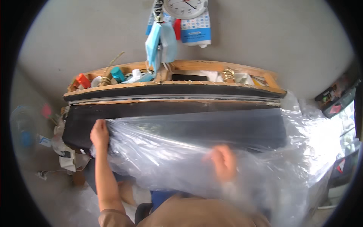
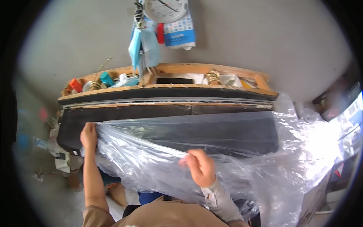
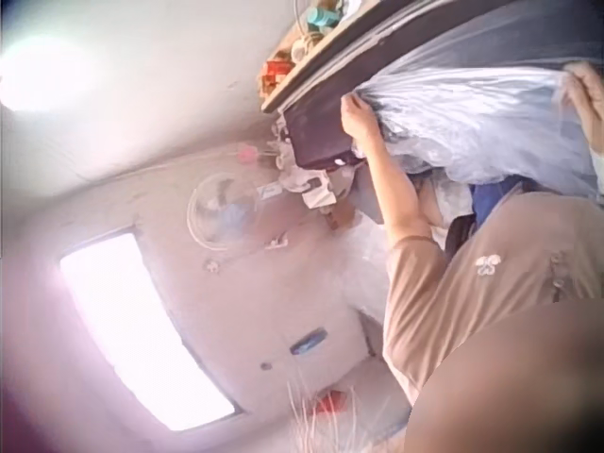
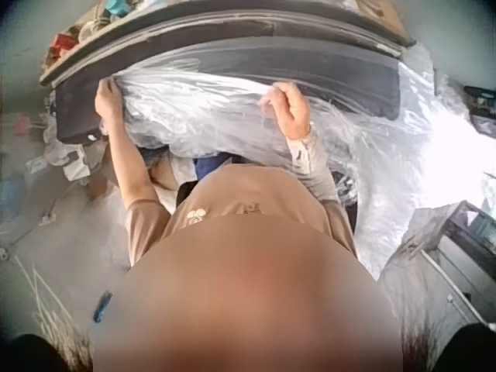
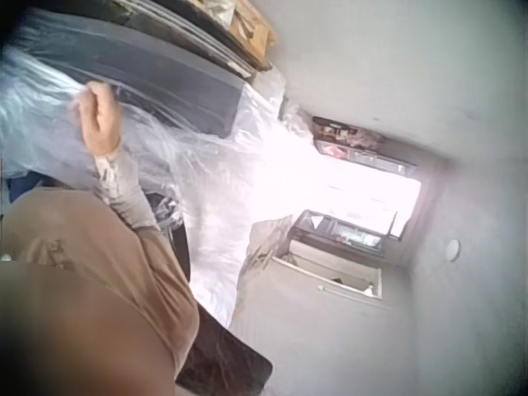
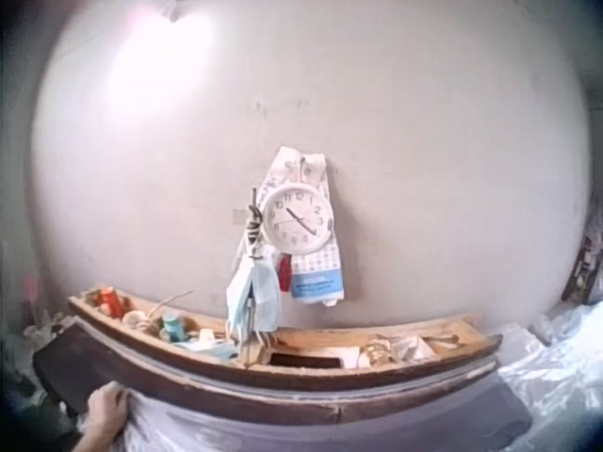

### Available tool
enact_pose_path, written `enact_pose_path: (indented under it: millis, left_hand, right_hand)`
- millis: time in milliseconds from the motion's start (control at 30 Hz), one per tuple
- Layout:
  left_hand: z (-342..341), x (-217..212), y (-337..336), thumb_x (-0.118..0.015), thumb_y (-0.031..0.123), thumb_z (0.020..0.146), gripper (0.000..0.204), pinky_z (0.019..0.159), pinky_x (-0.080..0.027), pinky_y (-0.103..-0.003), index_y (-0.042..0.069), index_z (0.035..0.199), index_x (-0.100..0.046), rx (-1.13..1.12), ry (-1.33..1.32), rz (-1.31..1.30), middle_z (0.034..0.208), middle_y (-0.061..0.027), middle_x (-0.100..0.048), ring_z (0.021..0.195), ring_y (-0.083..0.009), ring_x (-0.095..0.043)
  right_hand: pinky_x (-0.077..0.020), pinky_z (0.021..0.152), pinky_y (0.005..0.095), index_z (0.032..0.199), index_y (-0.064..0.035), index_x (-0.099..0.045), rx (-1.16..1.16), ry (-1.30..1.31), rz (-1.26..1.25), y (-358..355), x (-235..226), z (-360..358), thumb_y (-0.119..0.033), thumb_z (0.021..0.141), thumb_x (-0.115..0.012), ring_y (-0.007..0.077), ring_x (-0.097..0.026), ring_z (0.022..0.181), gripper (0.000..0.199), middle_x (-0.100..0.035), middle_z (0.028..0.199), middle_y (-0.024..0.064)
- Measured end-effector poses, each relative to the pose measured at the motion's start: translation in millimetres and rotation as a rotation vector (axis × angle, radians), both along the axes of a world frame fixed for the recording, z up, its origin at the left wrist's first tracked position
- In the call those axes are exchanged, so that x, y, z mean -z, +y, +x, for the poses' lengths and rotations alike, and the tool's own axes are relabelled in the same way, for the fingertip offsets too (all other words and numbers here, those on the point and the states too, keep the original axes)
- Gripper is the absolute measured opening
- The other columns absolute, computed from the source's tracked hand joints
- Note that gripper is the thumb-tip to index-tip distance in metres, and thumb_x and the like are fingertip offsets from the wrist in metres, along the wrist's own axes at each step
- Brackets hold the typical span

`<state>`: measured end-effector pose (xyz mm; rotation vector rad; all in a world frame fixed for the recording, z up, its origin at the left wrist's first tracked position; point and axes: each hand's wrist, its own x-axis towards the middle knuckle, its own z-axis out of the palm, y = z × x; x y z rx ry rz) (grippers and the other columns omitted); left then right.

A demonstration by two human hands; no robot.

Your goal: Covering a large monitor or flat-screen panel with a clear plastic protective sheet.

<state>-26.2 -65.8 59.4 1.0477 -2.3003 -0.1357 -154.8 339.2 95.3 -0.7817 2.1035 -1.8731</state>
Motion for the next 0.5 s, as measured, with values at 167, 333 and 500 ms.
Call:
enact_pose_path:
  millis: [167, 333, 500]
  left_hand:
    - [75, 12, -93, -0.048, 0.019, 0.086, 0.018, 0.065, -0.043, -0.037, 0.004, 0.092, -0.057, -0.059, 0.068, 0.118, 0.083, -0.0184, -0.058, 0.072, -0.0336, -0.056]
    - [94, 25, -132, -0.041, 0.025, 0.090, 0.023, 0.064, -0.042, -0.043, 0.004, 0.091, -0.050, -0.134, -0.058, 0.033, 0.087, -0.0182, -0.058, 0.083, -0.0402, -0.054]
    - [65, 47, -165, -0.039, 0.028, 0.091, 0.031, 0.072, -0.043, -0.040, 0.003, 0.105, -0.051, 0.004, -0.091, 0.076, 0.100, -0.0199, -0.058, 0.094, -0.0396, -0.053]
  right_hand:
    - [-0.0452, 0.054, 0.0279, 0.101, -0.0074, -0.053, -0.667, 0.203, 0.777, 77, -26, -14, -0.029, 0.075, -0.067, 0.0129, -0.060, 0.061, 0.036, -0.062, 0.068, 0.0046]
    - [-0.0381, 0.051, 0.0195, 0.089, -0.0079, -0.058, -0.077, 0.013, 0.301, 217, -120, -59, -0.011, 0.070, -0.070, 0.0051, -0.052, 0.061, 0.022, -0.057, 0.076, -0.0007]
    - [-0.0366, 0.058, 0.0392, 0.074, -0.0070, -0.052, 0.778, 1.224, 0.979, 163, -106, -134, -0.016, 0.067, -0.065, 0.0289, -0.050, 0.067, 0.017, -0.051, 0.070, 0.0076]
